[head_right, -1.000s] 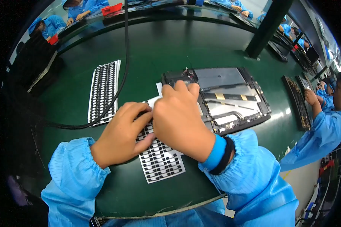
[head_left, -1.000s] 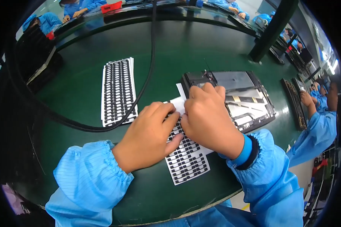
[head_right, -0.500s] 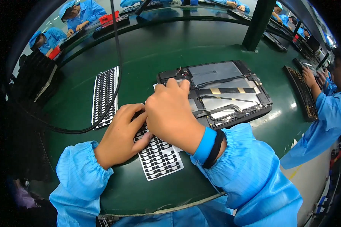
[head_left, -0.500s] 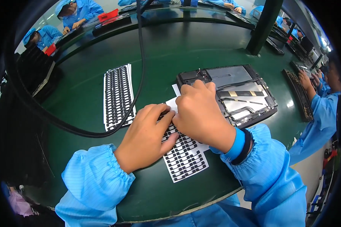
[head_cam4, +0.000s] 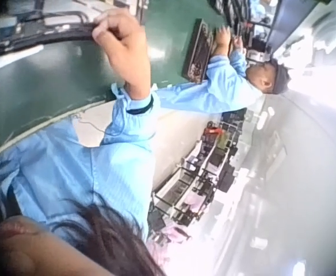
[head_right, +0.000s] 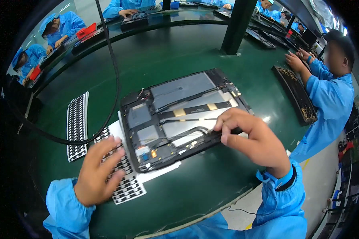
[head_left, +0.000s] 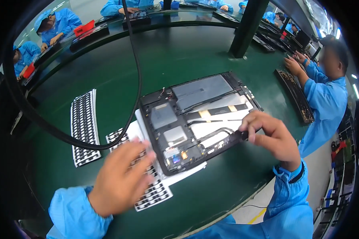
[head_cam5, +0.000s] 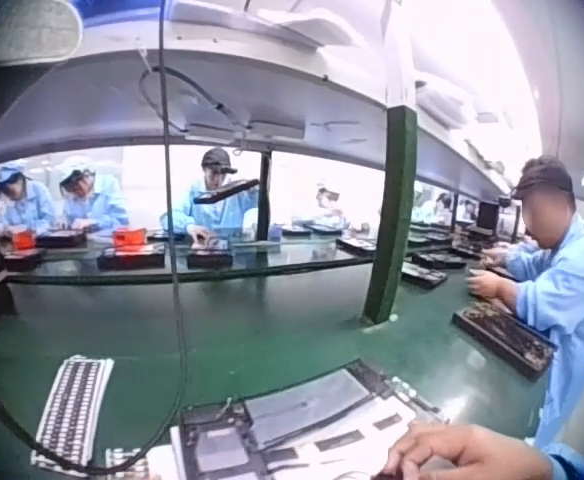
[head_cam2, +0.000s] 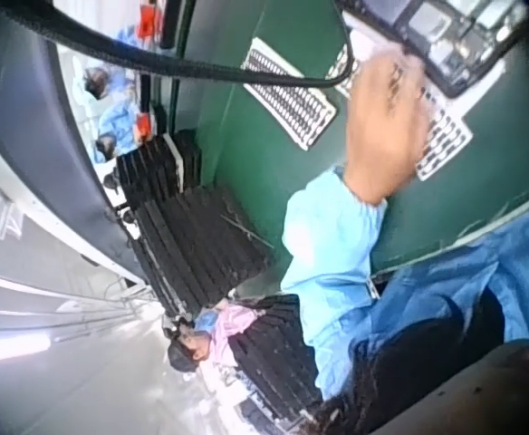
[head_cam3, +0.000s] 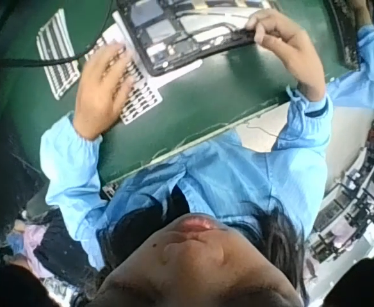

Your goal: The person assembles electronic screen modules by hand, connecting ribbon cables to the chassis and applying product labels to the modules.

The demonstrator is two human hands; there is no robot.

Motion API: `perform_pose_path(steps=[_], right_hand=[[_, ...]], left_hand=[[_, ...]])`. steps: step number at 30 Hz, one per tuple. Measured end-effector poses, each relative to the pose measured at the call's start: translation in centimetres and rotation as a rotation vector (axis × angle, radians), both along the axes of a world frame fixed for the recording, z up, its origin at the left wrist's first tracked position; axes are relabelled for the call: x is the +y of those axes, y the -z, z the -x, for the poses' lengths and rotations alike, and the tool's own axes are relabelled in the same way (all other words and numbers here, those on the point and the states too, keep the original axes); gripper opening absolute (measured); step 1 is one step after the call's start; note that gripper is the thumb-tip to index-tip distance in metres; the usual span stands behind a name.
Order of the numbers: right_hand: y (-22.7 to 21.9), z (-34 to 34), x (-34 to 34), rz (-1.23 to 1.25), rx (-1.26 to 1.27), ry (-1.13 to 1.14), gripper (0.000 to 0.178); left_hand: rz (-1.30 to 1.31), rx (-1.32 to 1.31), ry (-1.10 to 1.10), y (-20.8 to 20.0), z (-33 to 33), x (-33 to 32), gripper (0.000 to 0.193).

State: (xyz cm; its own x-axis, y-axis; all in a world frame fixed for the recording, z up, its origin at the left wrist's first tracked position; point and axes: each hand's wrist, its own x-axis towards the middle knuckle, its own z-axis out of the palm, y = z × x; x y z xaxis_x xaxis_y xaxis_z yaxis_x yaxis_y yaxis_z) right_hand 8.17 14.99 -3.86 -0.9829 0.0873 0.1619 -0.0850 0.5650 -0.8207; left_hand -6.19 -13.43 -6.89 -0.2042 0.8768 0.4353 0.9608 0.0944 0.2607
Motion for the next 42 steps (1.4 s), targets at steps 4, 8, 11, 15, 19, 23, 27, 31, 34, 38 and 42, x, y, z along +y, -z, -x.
perform_pose_path(steps=[4, 8, 11, 15, 19, 23, 27, 31, 34, 38, 42], right_hand=[[0.3, 1.3, 0.1, 0.024, -0.017, -0.082, 0.003], [1.1, 3.7, -1.7, -0.036, 0.001, -0.257, 0.003], [1.0, 3.7, -2.0, -0.078, 0.028, -0.222, 0.003], [1.1, 3.7, -1.6, -0.052, -0.001, -0.197, 0.004], [1.2, 3.5, -1.6, -0.047, -0.007, -0.191, 0.006], [1.2, 3.3, -2.0, -0.098, 0.024, -0.180, 0.006], [1.2, 3.4, -2.0, -0.088, 0.022, -0.168, 0.006], [1.3, 3.3, -1.9, -0.048, 0.019, -0.159, 0.005], [1.3, 3.4, -1.9, -0.076, 0.027, -0.170, 0.006], [1.4, 3.3, -2.0, -0.094, 0.037, -0.161, 0.006], [1.5, 3.2, -2.2, -0.099, 0.043, -0.144, 0.007]], left_hand=[[-0.069, 0.030, 0.301, -0.1, -2.0, 3.6, 0.036], [-0.038, 0.186, 0.398, 0.8, -1.6, 5.8, 0.023], [-0.020, 0.249, 0.377, 0.9, -1.9, 5.9, 0.017], [-0.078, 0.139, 0.347, 0.4, -2.0, 5.9, 0.024], [-0.086, 0.130, 0.335, 0.5, -2.3, 5.8, 0.022], [-0.073, 0.176, 0.330, 0.1, -2.4, 5.7, 0.021], [-0.074, 0.153, 0.316, 0.1, -2.3, 5.7, 0.022], [-0.079, 0.134, 0.323, 0.3, -2.3, 5.7, 0.023], [-0.078, 0.130, 0.323, 0.3, -2.3, 5.8, 0.024], [-0.063, 0.137, 0.322, 0.2, -2.4, 5.8, 0.023], [-0.060, 0.145, 0.315, 0.2, -2.5, 5.9, 0.022]])
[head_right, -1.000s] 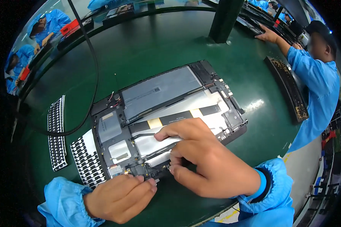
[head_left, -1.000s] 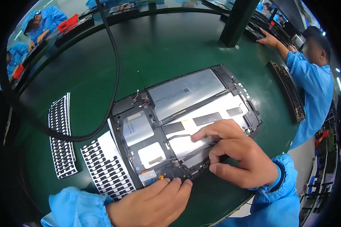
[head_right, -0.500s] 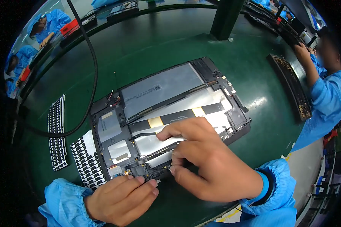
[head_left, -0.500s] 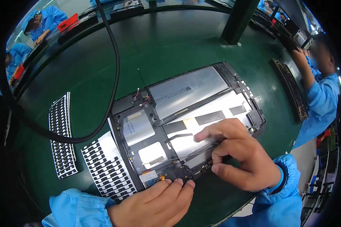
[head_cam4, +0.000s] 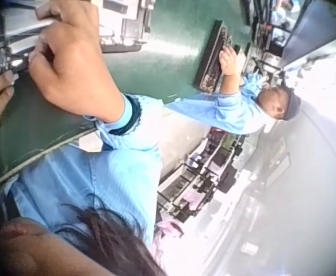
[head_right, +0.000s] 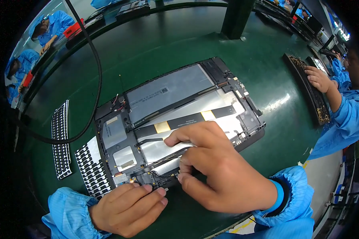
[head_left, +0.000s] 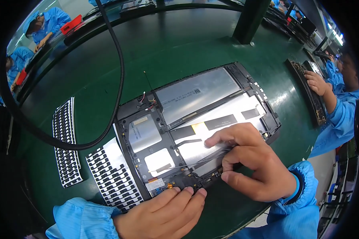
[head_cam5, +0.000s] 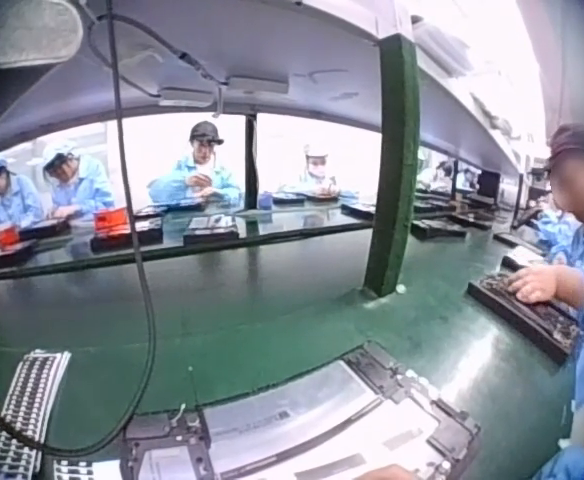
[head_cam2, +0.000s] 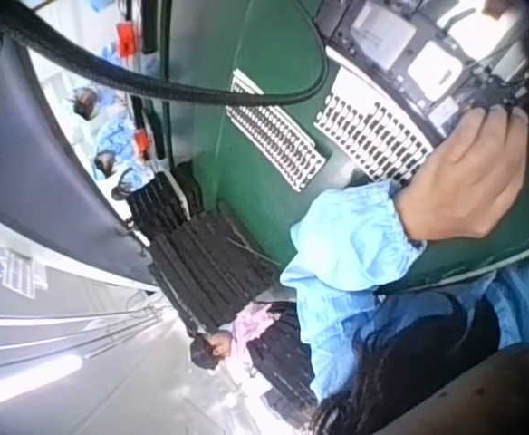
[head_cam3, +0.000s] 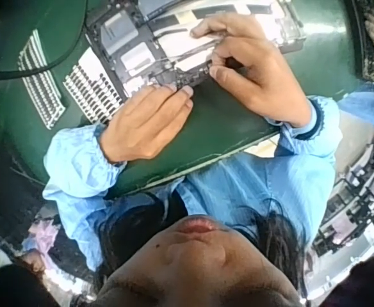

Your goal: The person assembles electronic screen modules by hand, connecting ribbon cables to the chassis and applying product labels to the modules.

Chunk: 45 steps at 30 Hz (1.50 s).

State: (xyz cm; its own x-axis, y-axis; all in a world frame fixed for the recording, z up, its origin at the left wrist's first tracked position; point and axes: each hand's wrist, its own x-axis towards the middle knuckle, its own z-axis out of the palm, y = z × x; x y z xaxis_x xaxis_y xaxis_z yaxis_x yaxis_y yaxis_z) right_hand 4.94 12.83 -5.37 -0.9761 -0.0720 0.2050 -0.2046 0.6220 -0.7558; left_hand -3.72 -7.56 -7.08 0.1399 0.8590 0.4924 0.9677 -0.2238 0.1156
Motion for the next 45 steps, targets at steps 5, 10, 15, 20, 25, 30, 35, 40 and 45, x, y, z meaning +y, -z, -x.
perform_pose_path(steps=[5, 10, 15, 20, 25, 30, 35, 40, 45], right_hand=[[-0.2, 0.0, -0.2, -0.027, 0.009, 0.012, 0.007], [0.2, -0.4, 0.4, 0.089, 0.027, 0.065, 0.011], [-0.2, -0.8, 0.5, 0.073, 0.046, 0.098, 0.016], [0.0, -0.5, 0.2, -0.138, 0.172, 0.015, 0.019], [0.3, -0.6, -0.2, -0.223, 0.253, 0.005, 0.022], [0.2, -0.3, -1.2, -0.334, 0.347, 0.027, 0.023], [-0.4, 0.1, -1.8, -0.385, 0.322, -0.040, 0.020], [-0.6, -1.1, -2.1, -0.400, 0.291, 0.099, 0.020], [-2.0, 2.1, -8.2, -0.259, 0.225, 0.175, 0.014]], left_hand=[[0.012, 0.038, -0.067, -0.3, -0.4, 1.1, 0.022], [0.073, 0.108, -0.052, 0.4, -0.1, 1.4, 0.014], [0.028, 0.110, -0.075, -0.1, -0.2, 0.8, 0.022], [-0.119, -0.448, -0.292, 1.7, -2.7, 2.0, 0.021], [-0.170, -0.428, -0.282, 2.5, -2.8, 1.9, 0.019], [-0.130, -0.448, -0.229, 1.3, -1.8, 1.5, 0.020], [0.077, 0.042, -0.031, 0.0, 0.2, 0.9, 0.021], [0.023, -0.197, -0.006, -0.2, 1.3, -2.1, 0.027], [0.171, -0.247, -0.556, 0.3, 3.5, -8.4, 0.045]])
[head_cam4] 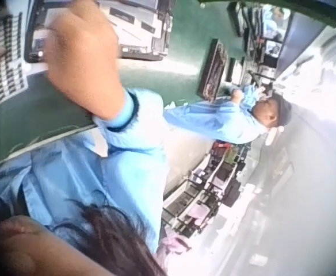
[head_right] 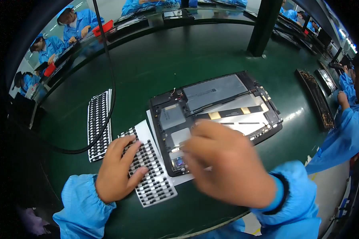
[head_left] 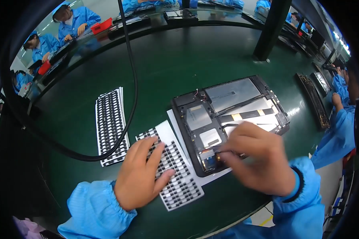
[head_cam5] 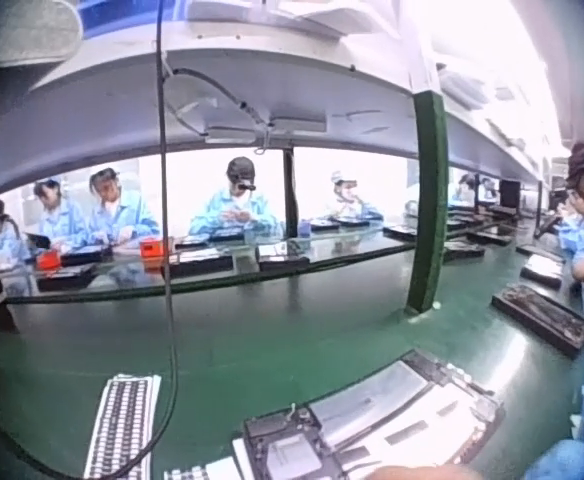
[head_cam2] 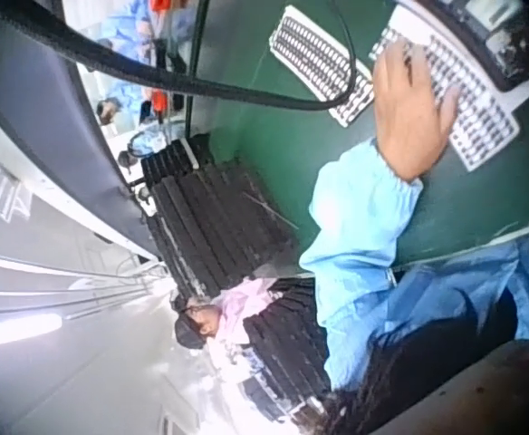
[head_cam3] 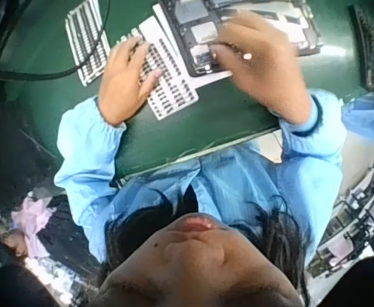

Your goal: The person assembles electronic screen modules by hand, connecting ribbon cables to the chassis and applying product labels to the modules.

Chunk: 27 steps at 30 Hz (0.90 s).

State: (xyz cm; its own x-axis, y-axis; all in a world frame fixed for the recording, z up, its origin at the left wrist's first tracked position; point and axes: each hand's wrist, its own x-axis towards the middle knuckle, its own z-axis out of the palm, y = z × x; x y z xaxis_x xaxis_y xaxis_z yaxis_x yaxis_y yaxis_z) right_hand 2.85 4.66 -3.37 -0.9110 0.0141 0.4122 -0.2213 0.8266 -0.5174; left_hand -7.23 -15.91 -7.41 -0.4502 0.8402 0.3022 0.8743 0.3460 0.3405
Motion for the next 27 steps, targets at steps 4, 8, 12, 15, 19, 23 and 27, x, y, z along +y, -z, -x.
perform_pose_path(steps=[4, 8, 12, 15, 19, 23, 27], right_hand=[[2.8, 5.2, -4.8, -0.403, 0.118, -0.054, 0.005], [4.1, 6.3, -5.9, -0.433, 0.176, 0.041, 0.005], [4.5, 7.2, -6.7, -0.315, 0.181, 0.115, 0.009], [4.8, 7.7, -6.9, -0.319, 0.160, 0.157, 0.007], [5.2, 8.3, -6.9, -0.230, 0.156, 0.179, 0.006], [5.3, 7.7, -6.3, -0.243, 0.190, 0.148, 0.007], [2.9, 5.1, -3.9, -0.072, 0.337, 0.060, 0.012]], left_hand=[[0.012, 0.064, -0.010, 0.9, 0.1, -0.2, 0.052], [0.011, 0.056, -0.011, 0.9, 0.2, 0.2, 0.054], [0.027, 0.056, -0.035, 0.9, 0.5, -0.7, 0.055], [0.053, 0.060, -0.060, 1.0, 0.3, -0.6, 0.057], [0.060, 0.028, -0.047, 0.6, 0.3, -0.3, 0.059], [0.095, 0.037, -0.055, 0.4, 0.1, 0.2, 0.057], [0.124, -0.018, -0.059, 0.6, 0.0, 0.0, 0.057]])
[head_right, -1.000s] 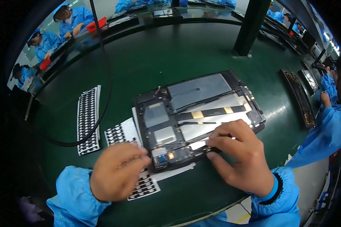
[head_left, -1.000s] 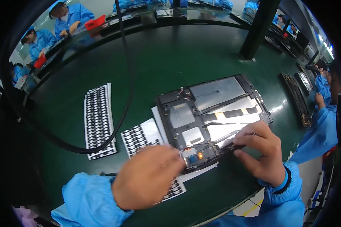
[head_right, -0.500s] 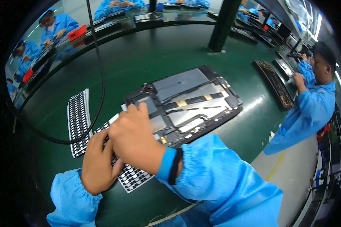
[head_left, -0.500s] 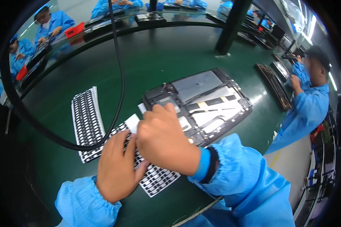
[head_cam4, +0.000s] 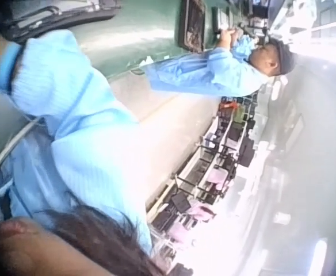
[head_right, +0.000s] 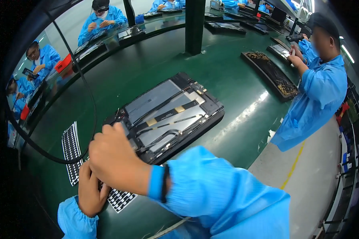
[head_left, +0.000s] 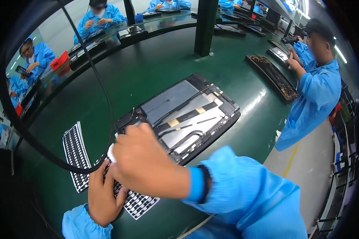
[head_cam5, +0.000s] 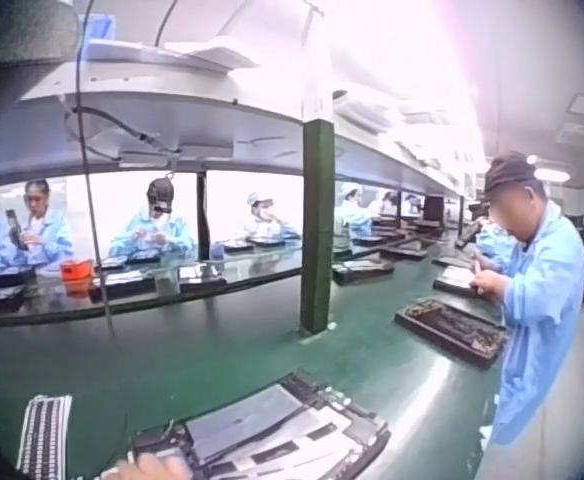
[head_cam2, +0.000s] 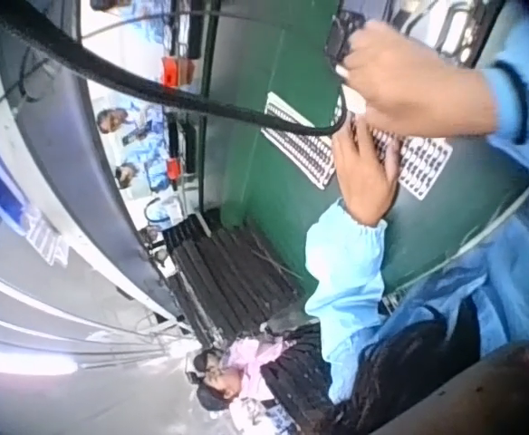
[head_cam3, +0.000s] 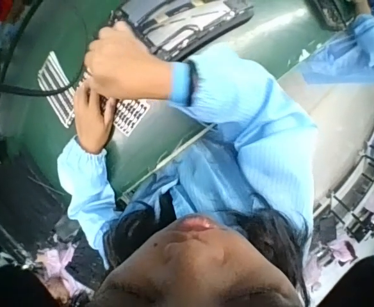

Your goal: The person assembles electronic screen modules by hand, connecting ribbon cables to the chassis and applying product labels to the modules.

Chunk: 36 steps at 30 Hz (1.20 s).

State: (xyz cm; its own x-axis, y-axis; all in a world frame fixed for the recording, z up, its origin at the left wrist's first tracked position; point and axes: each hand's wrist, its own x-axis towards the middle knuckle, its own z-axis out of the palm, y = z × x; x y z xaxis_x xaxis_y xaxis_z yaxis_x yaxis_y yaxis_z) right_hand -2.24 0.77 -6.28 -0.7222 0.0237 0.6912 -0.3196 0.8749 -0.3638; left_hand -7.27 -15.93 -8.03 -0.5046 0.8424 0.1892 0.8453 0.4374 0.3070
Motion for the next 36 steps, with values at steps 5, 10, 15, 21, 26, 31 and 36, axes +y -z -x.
perform_pose_path(steps=[5, 10, 15, 21, 26, 31, 36], right_hand=[[-2.1, -8.7, 9.4, 0.417, -0.114, -0.001, 0.010], [-0.2, -12.1, 15.4, 0.783, -0.224, 0.168, 0.002], [0.1, -11.1, 16.5, 0.629, -0.320, 0.092, 0.003], [-0.1, -11.0, 16.7, 0.568, -0.379, 0.067, 0.007], [0.0, -10.9, 16.6, 0.512, -0.374, 0.100, 0.006], [0.0, -10.6, 16.4, 0.432, -0.332, 0.121, 0.007], [0.2, -11.1, 16.7, 0.464, -0.344, 0.097, 0.008]], left_hand=[[-0.055, 0.066, 0.144, -2.1, -1.7, -0.4, 0.056], [-0.198, 0.016, 0.652, -5.7, -3.4, 8.1, 0.035], [-0.228, 0.000, 0.843, -3.9, -2.1, 15.8, 0.029], [-0.208, 0.041, 0.821, -3.3, -1.9, 16.3, 0.025], [-0.178, 0.049, 0.820, -3.6, -1.8, 16.4, 0.023], [-0.157, 0.107, 0.812, -4.2, -1.8, 16.2, 0.023], [-0.194, 0.063, 0.856, -3.1, -2.0, 18.1, 0.025]])
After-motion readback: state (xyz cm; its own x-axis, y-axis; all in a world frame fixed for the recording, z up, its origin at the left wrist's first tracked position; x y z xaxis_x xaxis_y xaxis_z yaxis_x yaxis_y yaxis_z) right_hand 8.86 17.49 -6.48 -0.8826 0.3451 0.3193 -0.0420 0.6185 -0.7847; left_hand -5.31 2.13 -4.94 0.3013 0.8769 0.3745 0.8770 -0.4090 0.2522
